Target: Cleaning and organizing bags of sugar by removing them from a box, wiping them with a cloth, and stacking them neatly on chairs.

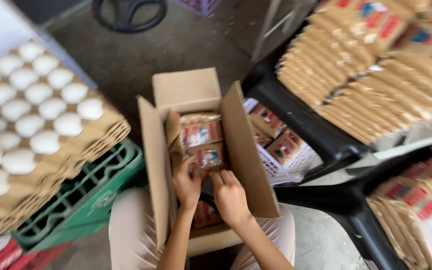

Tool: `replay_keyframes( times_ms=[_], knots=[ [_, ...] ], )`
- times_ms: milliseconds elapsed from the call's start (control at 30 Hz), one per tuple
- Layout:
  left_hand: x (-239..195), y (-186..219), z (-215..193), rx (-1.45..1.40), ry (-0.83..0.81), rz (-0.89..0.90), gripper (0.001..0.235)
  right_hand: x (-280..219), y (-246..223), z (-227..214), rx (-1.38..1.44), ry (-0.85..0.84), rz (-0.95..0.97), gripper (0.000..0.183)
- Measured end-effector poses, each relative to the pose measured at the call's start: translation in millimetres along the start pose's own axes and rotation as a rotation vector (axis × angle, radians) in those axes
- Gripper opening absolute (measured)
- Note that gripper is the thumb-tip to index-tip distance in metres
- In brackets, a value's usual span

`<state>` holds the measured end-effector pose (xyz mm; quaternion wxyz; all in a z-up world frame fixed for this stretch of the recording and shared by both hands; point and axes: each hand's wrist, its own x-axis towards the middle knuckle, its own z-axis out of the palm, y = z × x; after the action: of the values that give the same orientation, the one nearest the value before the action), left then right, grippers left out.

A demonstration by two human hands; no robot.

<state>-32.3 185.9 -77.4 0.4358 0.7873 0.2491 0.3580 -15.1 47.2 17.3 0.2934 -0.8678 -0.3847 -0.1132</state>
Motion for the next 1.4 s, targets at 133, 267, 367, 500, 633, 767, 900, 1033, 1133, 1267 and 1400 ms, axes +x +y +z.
replay_keyframes(
  times_ms=[133, 267, 367, 500, 633, 767, 900, 1033, 1133, 1267, 1400],
  knots=[
    [-20.7, -58.8, 5.3, -0.03, -0.029, -0.204, 0.027, -2.9, 39.1, 77.6, 0.019, -0.137, 0.022, 0.029],
    [-34.1, -74.6, 15.0, 0.189, -0.135, -0.276, 0.044, -18.5, 65.5, 137.3, -0.119, -0.466, 0.25, 0.028],
    [-28.3, -66.2, 19.4, 0.312, -0.156, -0.358, 0.069, -31.8, 81.1, 173.4, -0.237, -0.776, 0.434, 0.052],
    [-11.5, -71.2, 28.5, 0.353, -0.197, -0.53, 0.086, -32.5, 95.6, 183.4, -0.151, -1.065, 0.638, 0.121],
    [-27.6, -105.9, 37.6, 0.395, -0.09, -0.385, 0.081, -24.8, 88.0, 176.0, -0.058, -1.129, 0.656, 0.134],
    [-31.6, -126.2, 44.5, 0.502, -0.109, -0.396, 0.071, -27.4, 89.4, 180.7, -0.072, -1.171, 0.647, 0.133],
    [-21.5, -108.0, 36.0, 0.445, -0.271, -0.597, 0.08, -30.7, 100.2, 189.5, -0.038, -1.105, 0.587, 0.128],
    [-22.0, -126.5, 44.7, 0.438, -0.197, -0.576, 0.071, -44.3, 115.6, 204.8, -0.03, -1.042, 0.537, 0.119],
    [-26.5, -128.4, 49.0, 0.43, -0.211, -0.58, 0.077, -54.4, 132.5, 222.0, -0.02, -0.943, 0.527, 0.108],
    [-14.2, -122.6, 48.8, 0.438, -0.174, -0.541, 0.074, -35.0, 124.3, 209.0, -0.016, -0.87, 0.555, 0.099],
    [-35.5, -155.9, 67.1, 0.503, -0.23, -0.565, 0.044, -12.7, 95.3, 173.4, 0.025, -0.882, 0.624, 0.118]
  ],
)
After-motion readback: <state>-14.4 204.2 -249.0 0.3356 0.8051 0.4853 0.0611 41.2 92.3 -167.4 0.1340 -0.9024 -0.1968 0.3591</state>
